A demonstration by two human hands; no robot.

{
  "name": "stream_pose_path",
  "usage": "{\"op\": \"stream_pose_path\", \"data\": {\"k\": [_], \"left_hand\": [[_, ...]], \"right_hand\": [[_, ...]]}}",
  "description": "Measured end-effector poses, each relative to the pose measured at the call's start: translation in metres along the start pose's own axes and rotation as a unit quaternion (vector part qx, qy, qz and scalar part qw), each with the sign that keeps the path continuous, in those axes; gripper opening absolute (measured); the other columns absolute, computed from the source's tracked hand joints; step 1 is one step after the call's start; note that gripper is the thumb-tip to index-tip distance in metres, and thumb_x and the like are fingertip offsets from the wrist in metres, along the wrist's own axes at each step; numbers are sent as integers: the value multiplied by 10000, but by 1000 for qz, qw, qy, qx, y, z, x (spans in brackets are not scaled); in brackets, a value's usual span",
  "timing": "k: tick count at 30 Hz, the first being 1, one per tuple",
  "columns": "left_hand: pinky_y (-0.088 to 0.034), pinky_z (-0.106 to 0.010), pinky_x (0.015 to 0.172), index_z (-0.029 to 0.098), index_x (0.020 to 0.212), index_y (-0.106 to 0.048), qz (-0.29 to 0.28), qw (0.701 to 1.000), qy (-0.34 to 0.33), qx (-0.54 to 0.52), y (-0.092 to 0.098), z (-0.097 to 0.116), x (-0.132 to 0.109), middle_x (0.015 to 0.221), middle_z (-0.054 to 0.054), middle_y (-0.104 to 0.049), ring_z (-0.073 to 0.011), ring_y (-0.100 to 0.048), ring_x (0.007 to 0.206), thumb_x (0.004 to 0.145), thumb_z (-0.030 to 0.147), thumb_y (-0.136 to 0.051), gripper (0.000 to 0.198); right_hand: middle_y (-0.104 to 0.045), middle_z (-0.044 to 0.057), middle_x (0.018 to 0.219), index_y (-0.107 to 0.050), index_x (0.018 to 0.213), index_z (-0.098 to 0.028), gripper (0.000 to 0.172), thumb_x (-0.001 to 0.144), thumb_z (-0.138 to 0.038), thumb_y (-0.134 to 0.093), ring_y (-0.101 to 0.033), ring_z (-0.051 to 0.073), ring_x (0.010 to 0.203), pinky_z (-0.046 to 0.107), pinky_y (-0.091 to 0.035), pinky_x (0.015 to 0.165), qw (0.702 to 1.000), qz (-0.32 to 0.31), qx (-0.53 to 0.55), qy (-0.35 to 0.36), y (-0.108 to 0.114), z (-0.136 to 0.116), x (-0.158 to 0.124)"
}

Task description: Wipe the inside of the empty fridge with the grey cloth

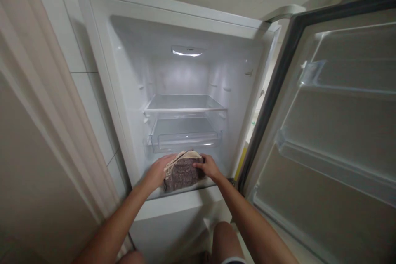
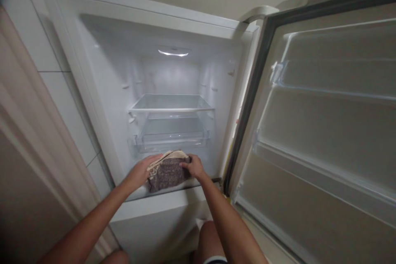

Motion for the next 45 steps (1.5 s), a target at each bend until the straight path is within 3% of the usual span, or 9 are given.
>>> {"op": "stream_pose_path", "data": {"k": [7,12,18,22,26,30,33,37,45], "left_hand": [[-475,-499,1124,292,1633,-475,35,907,-130,398,-19,38,-38,1467,-152,-637,-305,-613,1286,977,17,-383,717],[-502,-433,1075,299,1281,-759,-82,963,-191,174,-58,59,-78,1250,-105,-712,-272,-630,1185,1045,186,-481,381],[-517,-369,993,240,1153,-791,-94,988,-34,-117,-64,54,-86,1108,-73,-799,-265,-700,1040,1011,477,-624,322],[-500,-347,996,245,1132,-788,-165,979,-71,-93,-71,58,-93,1129,-68,-789,-256,-683,1092,1015,496,-614,328],[-478,-393,1107,317,1306,-740,-235,966,-101,-39,-86,52,-107,1338,-69,-732,-268,-643,1262,1006,459,-627,350],[-543,-410,1088,269,1502,-622,-249,964,-97,-1,-94,35,-87,1449,-107,-699,-294,-679,1263,774,506,-866,804],[-498,-452,1159,229,1477,-641,-157,982,-75,72,-80,12,-46,1469,-130,-687,-285,-646,1333,960,370,-648,536],[-352,-568,1266,260,1508,-614,-106,978,-52,173,-73,-13,-8,1575,-142,-597,-323,-503,1502,894,97,-554,638],[-264,-539,1295,245,1199,-733,-111,933,-148,309,-80,3,-3,1308,-126,-699,-284,-623,1329,888,1,-513,452]], "right_hand": [[-728,86,1064,-714,998,-217,127,936,-136,-639,-622,249,1041,315,-433,888,947,113,-294,67,38,-22,-59],[-723,67,1027,-651,995,-223,201,925,-74,-535,-598,241,1023,300,-392,862,945,72,-310,75,40,-24,-93],[-753,22,1045,-699,1221,-263,360,895,-130,-622,-643,207,1031,269,-409,884,963,-10,-248,106,51,-28,-103],[-741,41,1039,-771,1177,-288,382,879,-94,-632,-665,223,1031,293,-417,905,939,-99,-305,128,43,-31,-106],[-744,101,1052,-801,1025,-257,366,903,-12,-557,-661,257,1074,346,-401,923,881,-76,-451,121,38,-27,-111],[-774,123,1002,-801,977,-227,346,952,-15,-529,-677,263,1057,356,-417,919,864,-89,-485,101,29,-10,-114],[-790,127,989,-803,965,-216,327,976,-44,-525,-687,268,1065,370,-421,961,863,-105,-488,80,25,3,-119],[-781,128,1162,-786,1123,-217,362,1006,-80,-471,-675,279,1159,390,-418,1013,881,-82,-463,60,19,5,-132],[-735,128,1268,-679,1331,-203,402,953,-337,-702,-683,328,1186,380,-497,982,949,-11,-310,-49,-9,23,-146]]}}
Point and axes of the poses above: each hand's wrist, its own x-axis towards the middle knuckle, its own y-axis out of the back of the hand, z = x × y, the point moved 7 cm from there along x, towards the middle knuckle
